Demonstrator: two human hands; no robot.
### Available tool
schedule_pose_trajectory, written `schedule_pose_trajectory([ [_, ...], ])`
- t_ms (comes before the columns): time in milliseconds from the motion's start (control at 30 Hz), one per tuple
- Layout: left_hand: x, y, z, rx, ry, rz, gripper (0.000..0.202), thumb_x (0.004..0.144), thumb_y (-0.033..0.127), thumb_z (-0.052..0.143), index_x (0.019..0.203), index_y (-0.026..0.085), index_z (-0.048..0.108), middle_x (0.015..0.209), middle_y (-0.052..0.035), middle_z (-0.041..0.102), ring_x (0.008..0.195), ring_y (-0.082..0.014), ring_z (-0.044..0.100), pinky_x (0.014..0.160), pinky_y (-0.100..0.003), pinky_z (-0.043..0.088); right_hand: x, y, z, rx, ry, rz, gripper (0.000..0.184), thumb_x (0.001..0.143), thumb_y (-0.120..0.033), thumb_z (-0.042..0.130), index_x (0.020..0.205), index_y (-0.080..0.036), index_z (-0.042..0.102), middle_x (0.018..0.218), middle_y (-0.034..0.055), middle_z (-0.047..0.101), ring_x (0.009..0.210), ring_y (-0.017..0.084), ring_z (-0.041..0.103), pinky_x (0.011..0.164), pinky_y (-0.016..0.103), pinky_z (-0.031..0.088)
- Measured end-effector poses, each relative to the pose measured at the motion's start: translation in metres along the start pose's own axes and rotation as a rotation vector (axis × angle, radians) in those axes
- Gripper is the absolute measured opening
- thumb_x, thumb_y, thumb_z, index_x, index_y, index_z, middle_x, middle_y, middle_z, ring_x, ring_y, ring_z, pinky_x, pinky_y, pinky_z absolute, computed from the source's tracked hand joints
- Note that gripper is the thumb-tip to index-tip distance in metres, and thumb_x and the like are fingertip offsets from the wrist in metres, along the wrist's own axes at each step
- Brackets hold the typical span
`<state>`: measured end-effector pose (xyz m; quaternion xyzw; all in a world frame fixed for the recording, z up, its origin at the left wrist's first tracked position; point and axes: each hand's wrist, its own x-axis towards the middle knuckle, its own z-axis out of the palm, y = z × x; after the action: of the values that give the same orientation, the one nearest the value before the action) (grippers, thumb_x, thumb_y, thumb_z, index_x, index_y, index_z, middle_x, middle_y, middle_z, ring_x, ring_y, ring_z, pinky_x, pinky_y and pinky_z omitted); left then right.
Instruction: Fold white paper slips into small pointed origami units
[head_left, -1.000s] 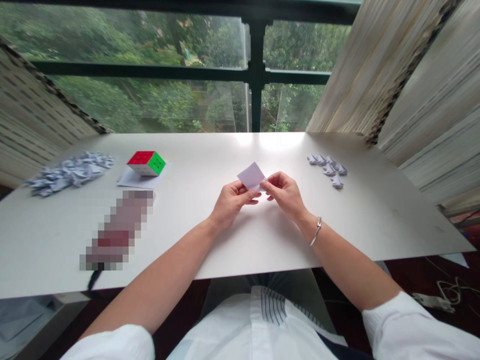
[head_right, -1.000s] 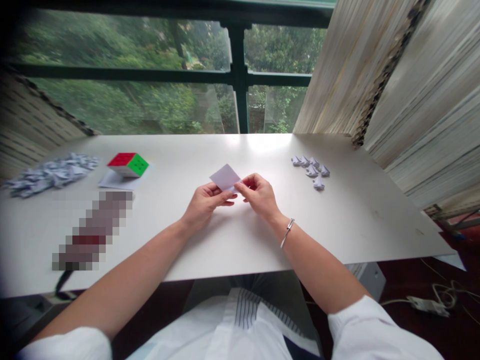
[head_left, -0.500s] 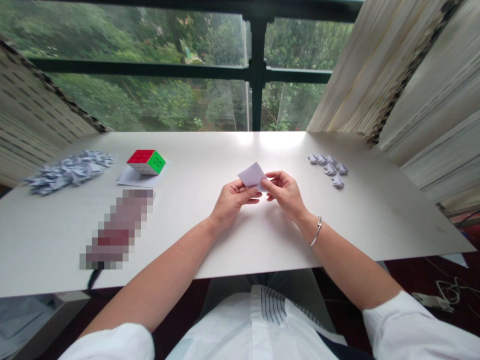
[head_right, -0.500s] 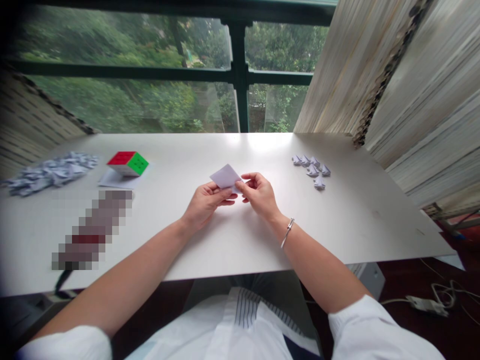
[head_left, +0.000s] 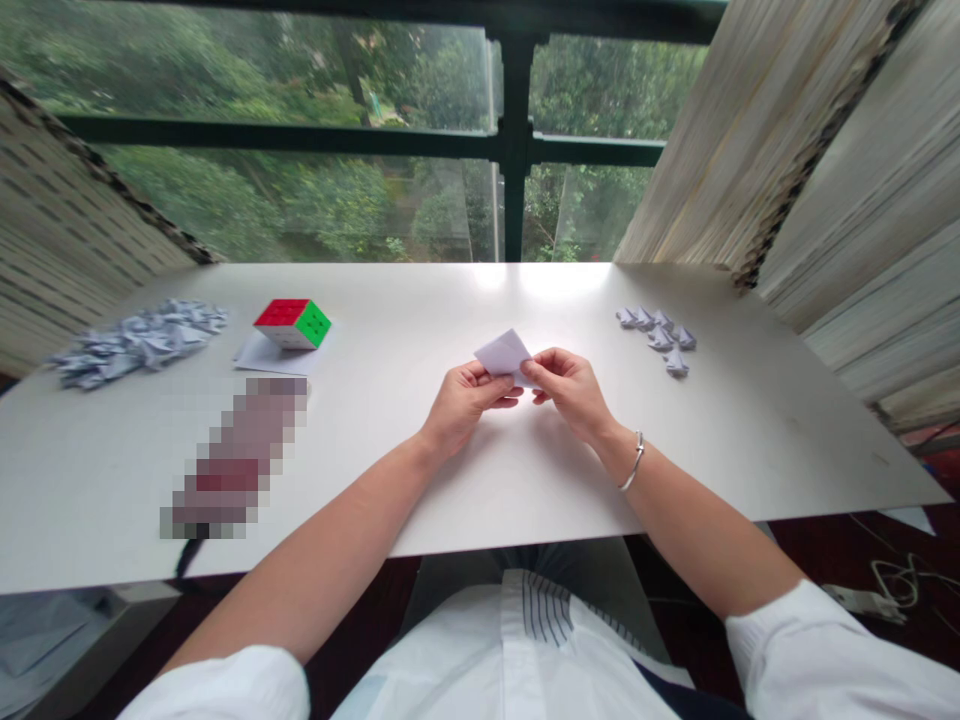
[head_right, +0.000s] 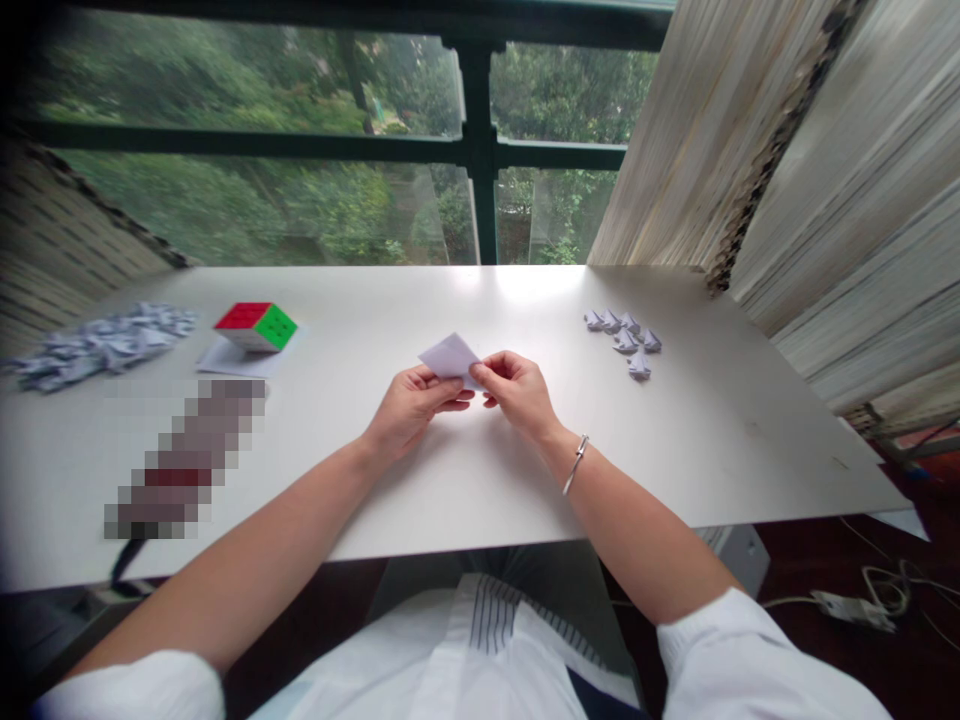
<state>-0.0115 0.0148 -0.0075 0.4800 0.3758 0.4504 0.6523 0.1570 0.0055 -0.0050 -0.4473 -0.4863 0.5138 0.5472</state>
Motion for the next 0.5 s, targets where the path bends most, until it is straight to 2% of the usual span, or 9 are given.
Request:
schedule_pose_trajectory([
  [233, 0.0011, -0.0003, -0.0002, 0.020, 0.046, -0.008, 0.034, 0.064, 0.036, 0.087, 0.088, 0.014, 0.075, 0.074, -0.0056, 0.073, 0.069, -0.0174, 0.068, 0.071, -0.032, 0.056, -0.0022, -0.0007, 0.0014, -0.027, -0.042, 0.007, 0.039, 0.068, -0.053, 0.079, 0.076, -0.018, 0.063, 0.065, -0.0027, 0.061, 0.057, 0.009, 0.056, 0.050, 0.021, 0.050],
  [500, 0.0019, -0.0017, -0.0012, 0.028, 0.060, 0.009, 0.030, 0.066, 0.034, 0.085, 0.087, 0.014, 0.076, 0.075, -0.0046, 0.073, 0.067, -0.0150, 0.067, 0.068, -0.029, 0.054, -0.0025, 0.0004, 0.0016, -0.050, -0.071, 0.051, 0.040, 0.070, -0.053, 0.078, 0.076, -0.017, 0.062, 0.065, -0.0019, 0.062, 0.056, 0.010, 0.058, 0.050, 0.021, 0.050],
])
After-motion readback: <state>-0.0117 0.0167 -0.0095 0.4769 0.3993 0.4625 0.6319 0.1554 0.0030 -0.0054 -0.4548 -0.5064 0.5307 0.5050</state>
